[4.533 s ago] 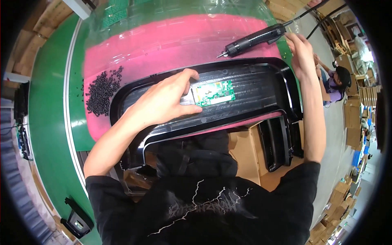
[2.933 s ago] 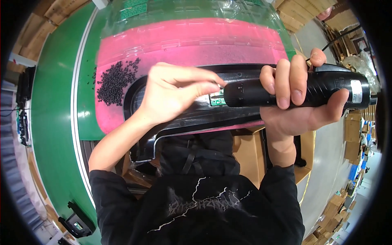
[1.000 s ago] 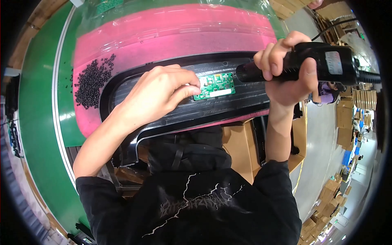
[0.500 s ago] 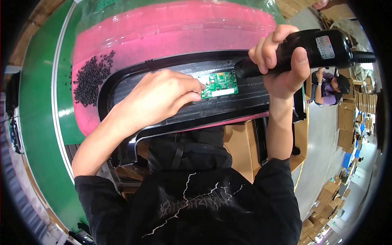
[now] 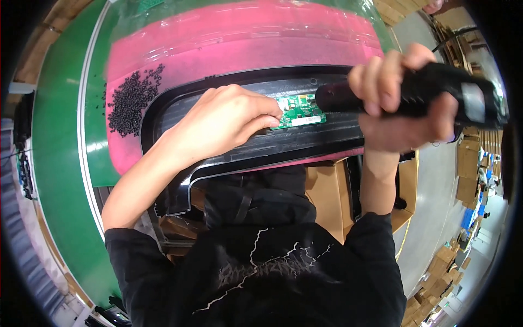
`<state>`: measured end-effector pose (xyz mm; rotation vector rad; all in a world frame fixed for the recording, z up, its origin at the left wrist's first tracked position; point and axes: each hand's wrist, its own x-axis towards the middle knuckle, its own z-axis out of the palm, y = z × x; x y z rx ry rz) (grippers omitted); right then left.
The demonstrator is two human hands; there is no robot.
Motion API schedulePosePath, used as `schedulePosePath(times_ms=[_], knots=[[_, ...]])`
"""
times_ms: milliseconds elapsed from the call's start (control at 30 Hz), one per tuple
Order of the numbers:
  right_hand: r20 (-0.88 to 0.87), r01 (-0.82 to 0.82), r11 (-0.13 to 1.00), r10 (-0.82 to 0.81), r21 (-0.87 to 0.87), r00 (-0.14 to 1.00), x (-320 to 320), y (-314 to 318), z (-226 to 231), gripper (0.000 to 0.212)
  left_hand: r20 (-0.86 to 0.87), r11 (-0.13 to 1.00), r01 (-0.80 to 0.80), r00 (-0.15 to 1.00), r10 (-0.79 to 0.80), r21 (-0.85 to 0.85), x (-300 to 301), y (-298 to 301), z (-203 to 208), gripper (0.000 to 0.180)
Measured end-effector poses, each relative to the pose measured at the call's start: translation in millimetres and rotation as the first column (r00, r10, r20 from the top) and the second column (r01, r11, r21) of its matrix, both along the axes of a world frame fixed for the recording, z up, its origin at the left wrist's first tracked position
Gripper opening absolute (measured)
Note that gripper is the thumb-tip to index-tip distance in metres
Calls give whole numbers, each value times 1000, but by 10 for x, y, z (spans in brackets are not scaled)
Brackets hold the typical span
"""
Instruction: Installing circuit boards into plastic housings and securing them with screws using an electric screwdriver.
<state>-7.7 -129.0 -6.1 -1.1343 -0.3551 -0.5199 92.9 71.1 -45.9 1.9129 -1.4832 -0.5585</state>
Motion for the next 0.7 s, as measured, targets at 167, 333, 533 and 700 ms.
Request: schedulePosePath(times_ms=[167,333,533,700], knots=[[154,-119,993,113,27,982,-134,174,296,53,-37,976,-18,999,10,-218,-20,5,41,13],[191,-77,997,72,16,979,-116,293,310,55,-27,935,-27,999,19,-353,-33,29,28,13],[194,-73,997,72,0,978,-126,308,329,55,-309,932,-127,951,18,-339,-41,47,88,10],[220,-121,993,117,3,968,-110,319,340,54,-693,994,-48,720,-34,-98,-6,27,172,9]])
